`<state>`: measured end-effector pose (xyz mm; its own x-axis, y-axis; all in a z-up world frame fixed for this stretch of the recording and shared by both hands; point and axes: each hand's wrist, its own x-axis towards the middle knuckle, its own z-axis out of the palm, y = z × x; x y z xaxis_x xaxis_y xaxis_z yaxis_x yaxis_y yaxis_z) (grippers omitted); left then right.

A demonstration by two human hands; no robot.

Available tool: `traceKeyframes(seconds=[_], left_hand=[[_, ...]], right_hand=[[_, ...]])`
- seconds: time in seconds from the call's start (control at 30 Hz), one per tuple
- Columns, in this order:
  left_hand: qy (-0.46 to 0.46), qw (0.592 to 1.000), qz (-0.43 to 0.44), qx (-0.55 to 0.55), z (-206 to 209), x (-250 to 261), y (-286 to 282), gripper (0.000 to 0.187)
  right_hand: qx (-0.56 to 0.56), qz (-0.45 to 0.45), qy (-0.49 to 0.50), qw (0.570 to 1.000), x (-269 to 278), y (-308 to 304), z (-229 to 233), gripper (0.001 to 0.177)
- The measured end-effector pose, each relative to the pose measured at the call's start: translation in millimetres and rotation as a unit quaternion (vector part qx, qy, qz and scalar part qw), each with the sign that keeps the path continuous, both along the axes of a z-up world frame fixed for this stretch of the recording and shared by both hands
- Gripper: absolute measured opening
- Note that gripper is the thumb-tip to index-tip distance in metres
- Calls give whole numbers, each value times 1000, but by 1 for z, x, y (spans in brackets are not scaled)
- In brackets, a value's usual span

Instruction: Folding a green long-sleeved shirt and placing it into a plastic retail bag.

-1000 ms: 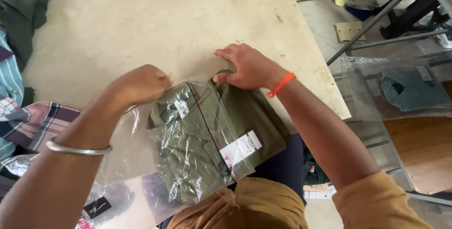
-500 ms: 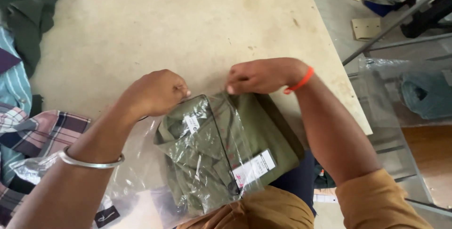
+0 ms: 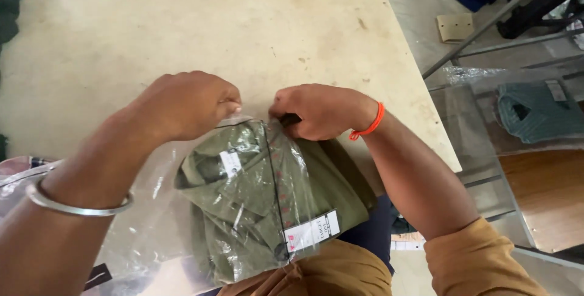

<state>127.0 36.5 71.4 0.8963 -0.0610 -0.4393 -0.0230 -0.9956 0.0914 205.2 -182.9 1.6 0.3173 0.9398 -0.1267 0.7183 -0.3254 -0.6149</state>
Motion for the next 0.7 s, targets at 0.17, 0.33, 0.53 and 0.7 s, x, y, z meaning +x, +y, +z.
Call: traceKeyframes(seconds=[0.17, 0.33, 0.53, 0.7], left_hand=[[7, 1000, 26, -9, -8, 1, 19, 31], [0, 997, 25, -73, -24, 1, 42, 32], [-23, 990, 55, -126, -26, 7, 62, 37], [-45, 990, 66, -118, -25, 37, 71, 38]], right_hand=[[-23, -32, 63, 997, -4, 3, 16, 24], [-7, -24, 90, 996, 6, 10, 3, 27], [66, -98, 193, 974, 11, 21, -8, 19], [174, -187, 161, 953, 25, 22, -18, 18]])
